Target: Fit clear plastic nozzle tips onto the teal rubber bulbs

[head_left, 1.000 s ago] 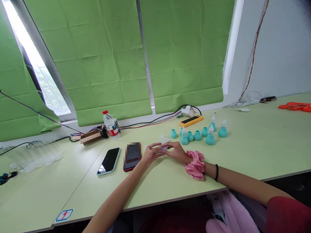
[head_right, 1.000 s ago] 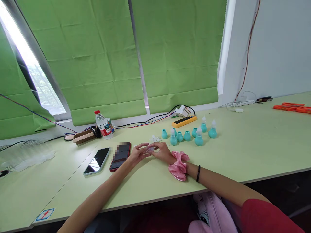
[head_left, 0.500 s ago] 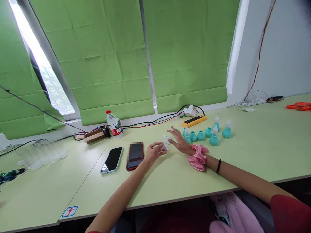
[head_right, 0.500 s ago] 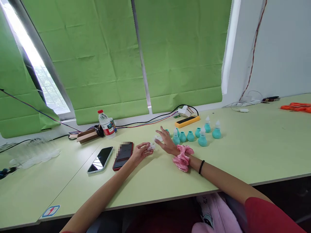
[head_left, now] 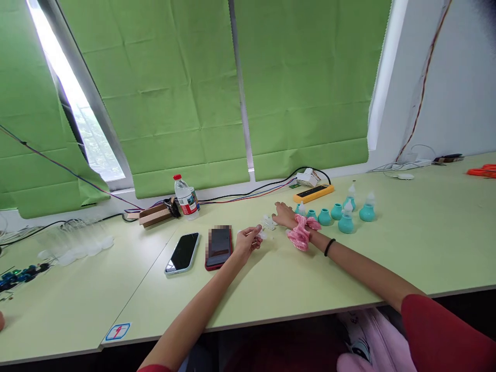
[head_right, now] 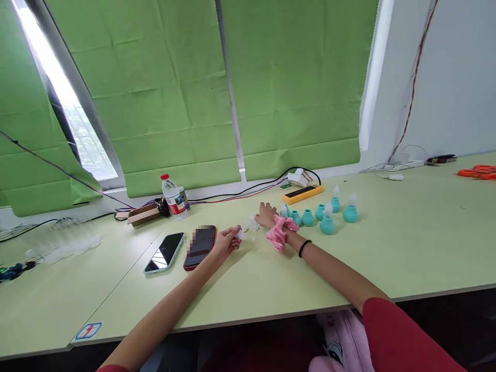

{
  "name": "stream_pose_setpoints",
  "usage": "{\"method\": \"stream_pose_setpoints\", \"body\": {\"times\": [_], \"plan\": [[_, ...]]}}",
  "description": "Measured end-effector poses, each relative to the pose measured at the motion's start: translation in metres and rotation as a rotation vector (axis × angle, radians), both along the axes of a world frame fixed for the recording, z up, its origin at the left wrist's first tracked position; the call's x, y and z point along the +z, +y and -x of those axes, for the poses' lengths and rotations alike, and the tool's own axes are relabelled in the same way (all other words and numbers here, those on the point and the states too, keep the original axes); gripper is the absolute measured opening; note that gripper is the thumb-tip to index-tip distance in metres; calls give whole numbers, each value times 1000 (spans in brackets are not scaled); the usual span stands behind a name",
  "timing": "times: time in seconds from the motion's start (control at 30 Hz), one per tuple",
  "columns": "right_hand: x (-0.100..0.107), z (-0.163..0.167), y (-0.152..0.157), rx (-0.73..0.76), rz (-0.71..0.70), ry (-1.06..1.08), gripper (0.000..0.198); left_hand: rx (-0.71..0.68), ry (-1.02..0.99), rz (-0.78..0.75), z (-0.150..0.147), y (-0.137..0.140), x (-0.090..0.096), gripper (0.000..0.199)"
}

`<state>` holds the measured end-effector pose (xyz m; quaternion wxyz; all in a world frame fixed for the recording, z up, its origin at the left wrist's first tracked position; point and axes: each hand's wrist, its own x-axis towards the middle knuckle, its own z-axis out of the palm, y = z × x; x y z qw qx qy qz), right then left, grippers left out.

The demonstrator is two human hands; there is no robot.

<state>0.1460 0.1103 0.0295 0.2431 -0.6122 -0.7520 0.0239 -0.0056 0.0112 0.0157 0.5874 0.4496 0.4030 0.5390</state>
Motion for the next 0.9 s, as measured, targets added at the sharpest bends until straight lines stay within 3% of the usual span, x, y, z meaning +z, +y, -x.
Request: {"method": "stream_pose_setpoints", "body": {"times": [0.33, 0.53, 0.6, 0.73, 0.83, 0.9], "plan": [[-8, -10, -2, -6, -139, 16, 42, -45, -81, -24, 0, -1, -2, 35], [9, -3, -36, 243, -378, 191, 40, -61, -99, -43, 2, -2, 1, 28], [14, -5, -51, 294, -332, 297, 43, -27, -106, -66, 3, -2, 4, 26], [7, -13, -74, 457, -77, 462, 49, 57, -125, -77, 3, -4, 9, 25], [-6, -14, -85, 644, 78, 404, 43, 35, -133, -54, 2, -5, 10, 26], [-10, -12, -93, 695, 74, 311, 34, 12, -131, -47, 2, -6, 10, 26]]}}
